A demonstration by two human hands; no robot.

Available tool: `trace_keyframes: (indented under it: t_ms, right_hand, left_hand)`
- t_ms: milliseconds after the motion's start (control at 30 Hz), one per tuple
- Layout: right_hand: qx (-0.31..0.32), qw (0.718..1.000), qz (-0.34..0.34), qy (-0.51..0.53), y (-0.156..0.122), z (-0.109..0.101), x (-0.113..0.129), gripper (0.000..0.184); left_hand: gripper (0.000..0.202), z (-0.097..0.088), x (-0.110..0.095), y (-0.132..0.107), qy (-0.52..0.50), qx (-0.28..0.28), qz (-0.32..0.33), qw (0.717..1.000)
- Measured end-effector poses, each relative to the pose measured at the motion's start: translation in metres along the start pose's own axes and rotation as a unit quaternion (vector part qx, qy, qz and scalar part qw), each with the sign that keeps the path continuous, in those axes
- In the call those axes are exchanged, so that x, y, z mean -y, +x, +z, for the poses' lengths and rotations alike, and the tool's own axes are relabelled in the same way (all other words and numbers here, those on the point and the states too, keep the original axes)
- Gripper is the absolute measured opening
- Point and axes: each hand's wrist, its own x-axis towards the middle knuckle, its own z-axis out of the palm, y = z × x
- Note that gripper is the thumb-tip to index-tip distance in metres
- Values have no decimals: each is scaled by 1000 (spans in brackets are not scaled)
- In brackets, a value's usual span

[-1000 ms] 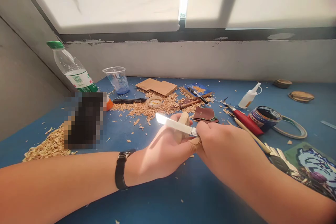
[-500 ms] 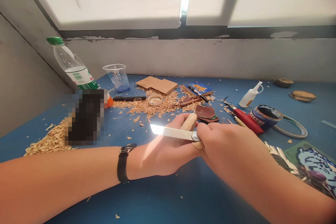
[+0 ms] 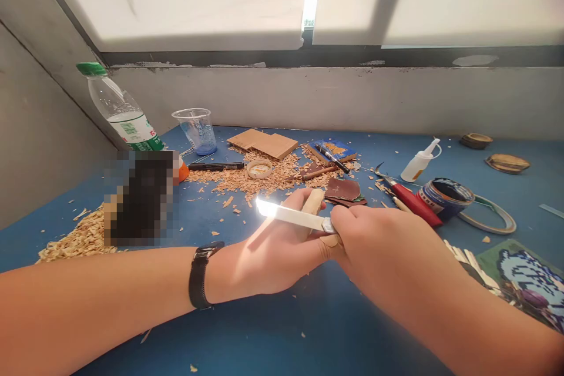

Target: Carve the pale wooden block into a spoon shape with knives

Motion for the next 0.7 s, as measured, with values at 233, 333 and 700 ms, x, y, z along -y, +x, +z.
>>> trace_keyframes:
  t_ms: [233,333,700]
  right_hand:
    - [92,994,-68,0,11,-17,-5,16]
    - [73,996,-52,-9,9,-11,-3,16]
    - [-168,985,5,-47,-6,17,8,19]
  left_hand:
    - [15,-6,-21,-1,109,46,-8,993]
    - [10,-6,-19,0,145,54,10,988]
    - [22,1,2,-2,-56,12,-13,998]
